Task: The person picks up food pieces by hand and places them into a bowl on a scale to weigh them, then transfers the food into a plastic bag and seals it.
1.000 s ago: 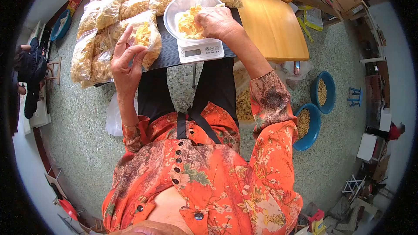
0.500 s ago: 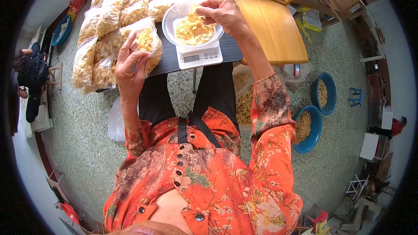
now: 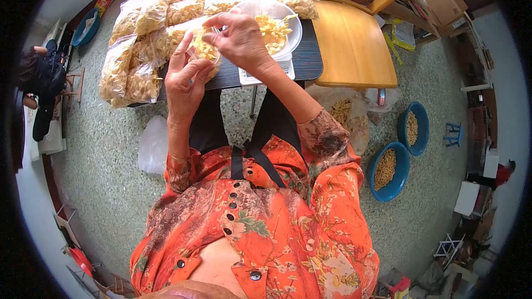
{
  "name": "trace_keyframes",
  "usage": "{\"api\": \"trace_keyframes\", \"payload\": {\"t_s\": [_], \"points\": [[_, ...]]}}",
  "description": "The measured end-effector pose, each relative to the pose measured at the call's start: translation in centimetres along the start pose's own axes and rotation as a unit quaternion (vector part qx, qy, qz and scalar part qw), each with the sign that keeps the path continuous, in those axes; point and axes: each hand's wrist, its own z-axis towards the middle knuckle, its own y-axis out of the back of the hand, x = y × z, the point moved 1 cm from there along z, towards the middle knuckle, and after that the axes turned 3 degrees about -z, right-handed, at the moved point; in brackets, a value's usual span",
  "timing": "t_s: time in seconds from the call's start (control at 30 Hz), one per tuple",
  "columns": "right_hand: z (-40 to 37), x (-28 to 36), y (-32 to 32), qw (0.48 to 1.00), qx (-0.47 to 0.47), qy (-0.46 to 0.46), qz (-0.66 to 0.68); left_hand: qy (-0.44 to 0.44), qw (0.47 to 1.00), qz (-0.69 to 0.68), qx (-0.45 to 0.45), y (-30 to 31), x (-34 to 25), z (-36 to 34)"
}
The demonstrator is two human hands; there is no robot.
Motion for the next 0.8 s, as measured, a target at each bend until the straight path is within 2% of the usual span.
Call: {"api": "trace_keyframes", "payload": {"t_s": [0.03, 0.13, 0.2, 0.23, 0.3, 0.37, 0.43, 0.47, 0.5, 0.57, 0.6, 0.63, 0.7, 0.77, 0.8], "points": [[0.0, 0.3, -0.6, 0.995, -0.027, 0.074, -0.067, 0.000, 1.000, 0.002, -0.001, 0.2, 0.0, 0.0], [-0.3, 0.6, -0.8, 0.995, 0.004, 0.072, -0.064, 0.006, 1.000, 0.009, -0.005, 0.8, 0.2, 0.0], [-0.5, 0.8, -0.6, 0.972, -0.017, 0.168, -0.164, -0.004, 1.000, 0.019, -0.001, 1.4, 0.7, 0.0], [-0.7, 0.9, -0.7, 0.972, -0.018, 0.165, -0.166, -0.004, 1.000, 0.017, 0.002, 1.6, 0.7, 0.0], [-1.2, 1.1, -1.0, 0.938, 0.027, 0.232, -0.256, 0.026, 1.000, -0.003, -0.003, 1.8, 0.6, 0.1], [-1.4, 0.8, -1.6, 0.933, 0.043, 0.228, -0.274, 0.007, 1.000, 0.009, 0.003, 2.0, 0.5, 0.2], [-1.4, 0.3, -2.5, 0.901, 0.112, 0.240, -0.343, 0.007, 0.999, 0.050, 0.006, 2.3, 0.1, 0.4], [-1.2, 0.0, -2.7, 0.897, 0.088, 0.263, -0.344, 0.010, 0.998, 0.058, 0.003, 2.3, 0.5, 0.3], [-1.1, -0.4, -2.5, 0.897, 0.087, 0.265, -0.344, 0.009, 0.998, 0.059, 0.001, 2.4, 0.5, 0.3], [-1.0, -0.4, -1.8, 0.935, 0.047, 0.260, -0.235, 0.030, 0.999, 0.039, -0.008, 2.7, 0.6, 0.1], [-0.6, -0.6, -0.9, 0.969, 0.038, 0.217, -0.108, 0.033, 0.999, 0.040, -0.008, 2.8, 0.7, 0.1], [-0.3, -0.3, 0.6, 0.979, 0.014, 0.186, -0.081, 0.026, 0.999, 0.040, -0.010, 3.0, 0.7, 0.2], [0.6, -1.8, 3.6, 0.971, -0.044, 0.192, -0.137, 0.020, 0.999, 0.041, -0.014, 3.0, 1.0, 0.2], [0.2, -2.7, 5.9, 0.963, 0.037, 0.020, -0.268, 0.024, 0.999, 0.027, -0.013, 2.9, 1.1, 0.2], [0.3, -4.8, 6.5, 0.948, 0.022, 0.108, -0.298, 0.024, 0.999, 0.027, -0.014, 2.8, 1.1, 0.3]]}}
